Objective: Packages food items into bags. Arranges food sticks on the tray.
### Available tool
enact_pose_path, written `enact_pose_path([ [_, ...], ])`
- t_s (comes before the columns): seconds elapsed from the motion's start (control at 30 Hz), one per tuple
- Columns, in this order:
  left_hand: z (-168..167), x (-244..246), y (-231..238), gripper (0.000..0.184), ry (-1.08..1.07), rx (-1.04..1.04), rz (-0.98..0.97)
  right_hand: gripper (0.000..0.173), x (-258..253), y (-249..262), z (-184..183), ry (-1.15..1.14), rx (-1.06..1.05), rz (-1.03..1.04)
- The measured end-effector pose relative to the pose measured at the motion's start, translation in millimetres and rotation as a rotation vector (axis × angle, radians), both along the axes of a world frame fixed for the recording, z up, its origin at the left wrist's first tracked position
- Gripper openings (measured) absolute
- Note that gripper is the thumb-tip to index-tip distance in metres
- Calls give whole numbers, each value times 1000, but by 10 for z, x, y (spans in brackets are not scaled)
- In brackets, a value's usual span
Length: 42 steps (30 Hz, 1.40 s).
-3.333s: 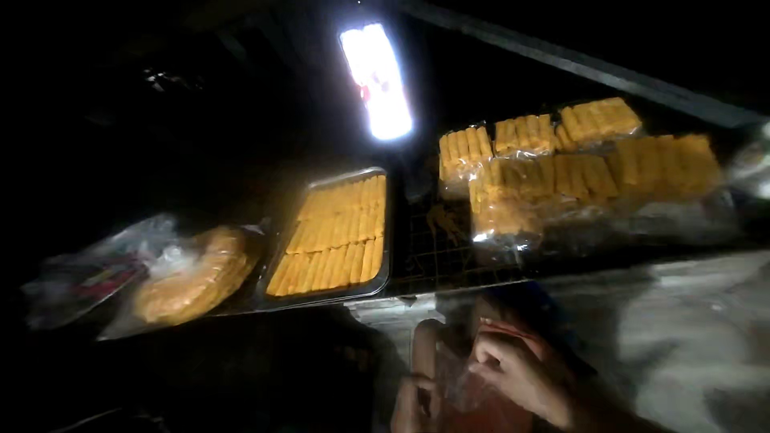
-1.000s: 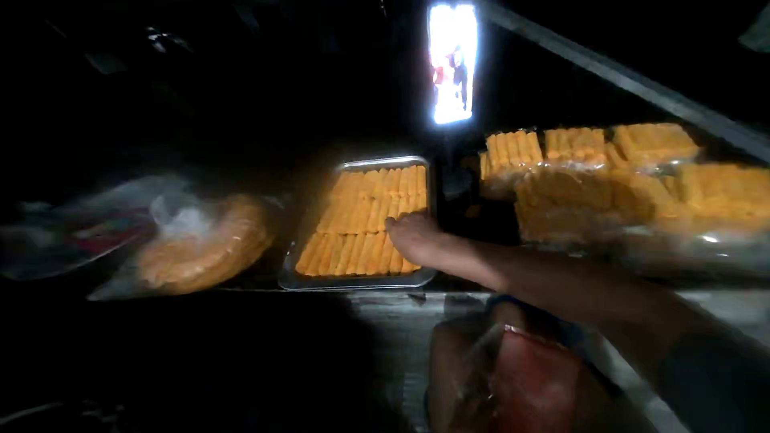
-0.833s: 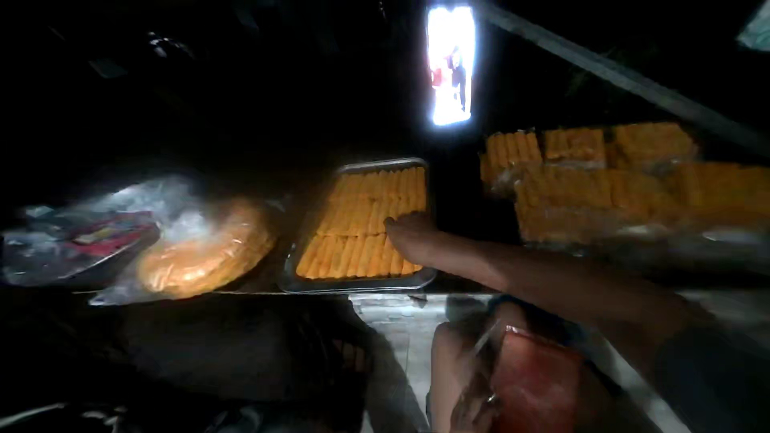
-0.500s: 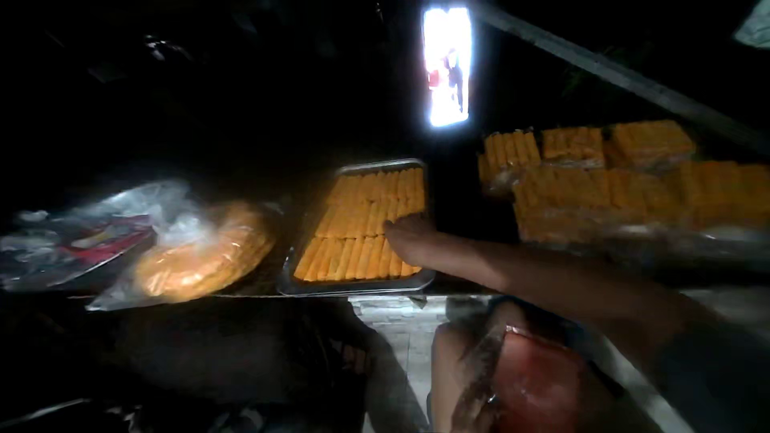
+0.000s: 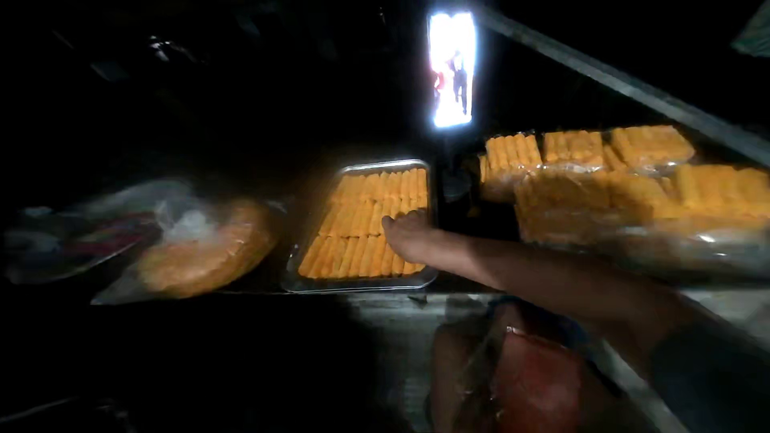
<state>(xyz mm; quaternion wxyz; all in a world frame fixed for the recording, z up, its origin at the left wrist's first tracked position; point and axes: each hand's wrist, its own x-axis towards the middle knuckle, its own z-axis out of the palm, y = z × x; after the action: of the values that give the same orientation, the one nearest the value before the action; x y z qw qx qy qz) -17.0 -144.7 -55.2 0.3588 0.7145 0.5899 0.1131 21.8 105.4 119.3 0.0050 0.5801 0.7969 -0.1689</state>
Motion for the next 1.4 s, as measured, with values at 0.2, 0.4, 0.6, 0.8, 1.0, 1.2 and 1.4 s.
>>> enact_pose_path([
  [0.2,-880,-260,-4,20,-286,446,-73,41,-5,-11,120,-1,-36,-16],
  [0.4,-917,-245,-41,20,-279,457,-34,21,36,-101,330,-74,-53,93],
  [0.6,-961,-258,-102,21,-237,481,-59,17,157,52,284,-185,-98,254],
  [0.8,-840,-185,-143,20,-48,407,-58,41,265,196,213,-433,-44,439],
  [1.0,-855,-187,-131,21,-176,525,-18,50,290,262,205,-524,-3,558],
  [1.2,117,0,40,27,42,-36,-34,29,227,148,324,-588,66,591],
  [1.4,-898,-204,-132,21,-222,498,-15,47,361,359,574,-524,158,681],
])
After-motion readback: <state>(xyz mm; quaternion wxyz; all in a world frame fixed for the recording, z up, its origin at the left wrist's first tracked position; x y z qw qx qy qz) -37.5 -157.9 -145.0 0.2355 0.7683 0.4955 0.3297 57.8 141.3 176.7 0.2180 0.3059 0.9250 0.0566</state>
